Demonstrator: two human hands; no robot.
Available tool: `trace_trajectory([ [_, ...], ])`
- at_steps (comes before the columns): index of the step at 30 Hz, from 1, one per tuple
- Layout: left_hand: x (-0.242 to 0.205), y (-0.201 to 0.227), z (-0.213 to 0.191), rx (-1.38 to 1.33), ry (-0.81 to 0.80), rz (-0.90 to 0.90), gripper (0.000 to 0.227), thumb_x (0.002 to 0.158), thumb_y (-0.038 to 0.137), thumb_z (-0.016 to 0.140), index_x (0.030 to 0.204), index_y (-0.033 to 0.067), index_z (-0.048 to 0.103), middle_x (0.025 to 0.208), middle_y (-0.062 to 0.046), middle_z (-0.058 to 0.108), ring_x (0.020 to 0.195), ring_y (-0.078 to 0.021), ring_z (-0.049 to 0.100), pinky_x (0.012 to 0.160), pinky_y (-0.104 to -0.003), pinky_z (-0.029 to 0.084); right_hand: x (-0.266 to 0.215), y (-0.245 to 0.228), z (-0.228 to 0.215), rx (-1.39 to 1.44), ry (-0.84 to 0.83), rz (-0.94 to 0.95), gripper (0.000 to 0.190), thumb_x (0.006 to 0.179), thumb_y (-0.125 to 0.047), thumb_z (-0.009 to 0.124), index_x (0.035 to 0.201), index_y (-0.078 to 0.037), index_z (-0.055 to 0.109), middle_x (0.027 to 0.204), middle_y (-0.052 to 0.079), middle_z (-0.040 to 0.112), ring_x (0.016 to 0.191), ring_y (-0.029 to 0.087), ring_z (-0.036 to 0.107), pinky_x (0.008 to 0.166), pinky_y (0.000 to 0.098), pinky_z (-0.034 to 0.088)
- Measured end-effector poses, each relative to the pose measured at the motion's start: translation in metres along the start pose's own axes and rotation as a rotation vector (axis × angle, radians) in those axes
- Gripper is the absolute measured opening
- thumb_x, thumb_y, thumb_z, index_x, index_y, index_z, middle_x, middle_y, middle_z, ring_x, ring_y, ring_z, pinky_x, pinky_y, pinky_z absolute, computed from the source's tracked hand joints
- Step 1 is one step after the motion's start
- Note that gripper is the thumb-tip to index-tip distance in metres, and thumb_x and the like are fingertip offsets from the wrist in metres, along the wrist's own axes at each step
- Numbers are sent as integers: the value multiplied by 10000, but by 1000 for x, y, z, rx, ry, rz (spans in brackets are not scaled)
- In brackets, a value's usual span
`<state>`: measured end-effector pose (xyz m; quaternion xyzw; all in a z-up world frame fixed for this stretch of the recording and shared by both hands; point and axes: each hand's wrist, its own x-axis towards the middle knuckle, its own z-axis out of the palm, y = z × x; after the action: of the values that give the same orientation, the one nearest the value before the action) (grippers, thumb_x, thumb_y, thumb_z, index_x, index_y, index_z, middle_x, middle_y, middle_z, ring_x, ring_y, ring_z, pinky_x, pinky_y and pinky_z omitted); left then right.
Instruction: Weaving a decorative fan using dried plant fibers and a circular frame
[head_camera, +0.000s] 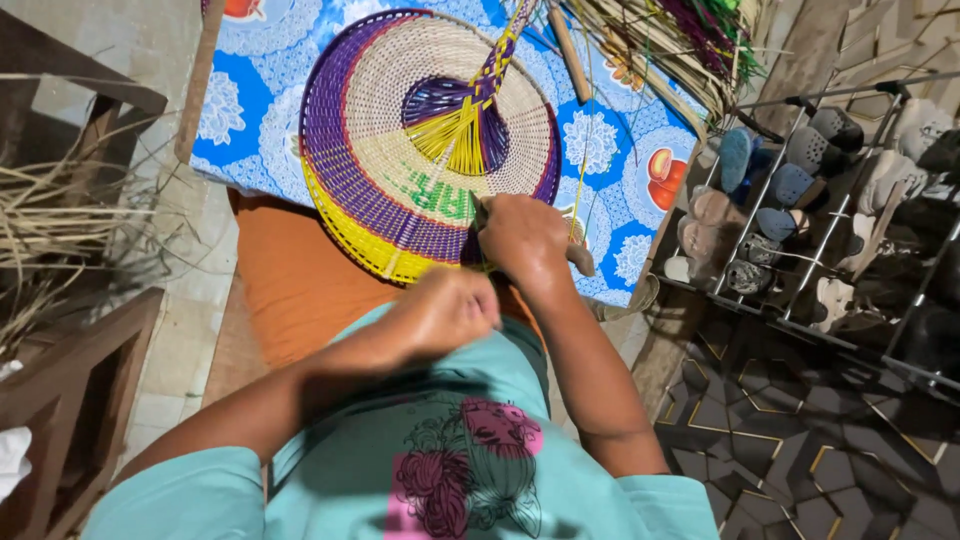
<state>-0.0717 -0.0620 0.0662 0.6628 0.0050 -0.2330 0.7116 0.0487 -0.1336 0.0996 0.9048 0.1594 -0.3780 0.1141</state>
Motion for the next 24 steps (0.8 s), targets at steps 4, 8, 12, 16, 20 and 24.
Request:
trace_trajectory([
  [4, -14, 44, 27, 263, -390, -94, 93, 642, 258, 625, 676, 175, 649, 646, 16, 647, 644, -178, 631, 578, -299, 507, 5, 1, 10, -6, 45, -30, 267, 740, -147, 477, 896, -151, 693, 767, 128, 656, 781, 345, 647, 667, 472, 521],
  [8, -7, 37, 22, 390, -321, -5, 45, 654, 185, 596, 636, 167, 633, 643, -42, 643, 673, -287, 634, 595, -380, 494, -21, 9, -10, -29, 113, -68, 245, 769, -180, 503, 915, -151, 697, 779, 133, 666, 798, 339, 649, 681, 469, 520],
  [12, -5, 21, 0, 445, -54, 69, 99, 706, 135, 576, 652, 185, 643, 654, -52, 655, 701, -290, 639, 628, -362, 498, -83, 21, -31, 404, 240, -212, 341, 808, -227, 526, 1111, -87, 595, 888, 260, 636, 870, 458, 592, 774, 556, 446],
  [16, 5, 11, -12, 334, 215, 108, 49, 676, 132, 678, 719, 118, 656, 671, -101, 647, 709, -286, 631, 621, -358, 491, -103, 32, -6, 660, 270, -277, 261, 772, -234, 611, 987, -89, 643, 852, 215, 660, 849, 443, 597, 751, 524, 462],
  [20, 8, 17, -16, 428, 284, 180, 14, 711, 121, 627, 705, 119, 615, 664, -91, 626, 707, -298, 621, 630, -381, 482, -95, 41, 19, 676, 333, -319, 252, 771, -284, 612, 909, -77, 652, 823, 185, 660, 809, 413, 603, 681, 472, 480],
  [24, 9, 21, -16, 497, 285, 215, 34, 720, 98, 623, 746, 113, 608, 696, -86, 614, 743, -295, 617, 659, -373, 483, -85, 51, 36, 596, 496, -358, 252, 722, -234, 632, 929, -91, 647, 880, 149, 639, 827, 376, 600, 692, 453, 492],
])
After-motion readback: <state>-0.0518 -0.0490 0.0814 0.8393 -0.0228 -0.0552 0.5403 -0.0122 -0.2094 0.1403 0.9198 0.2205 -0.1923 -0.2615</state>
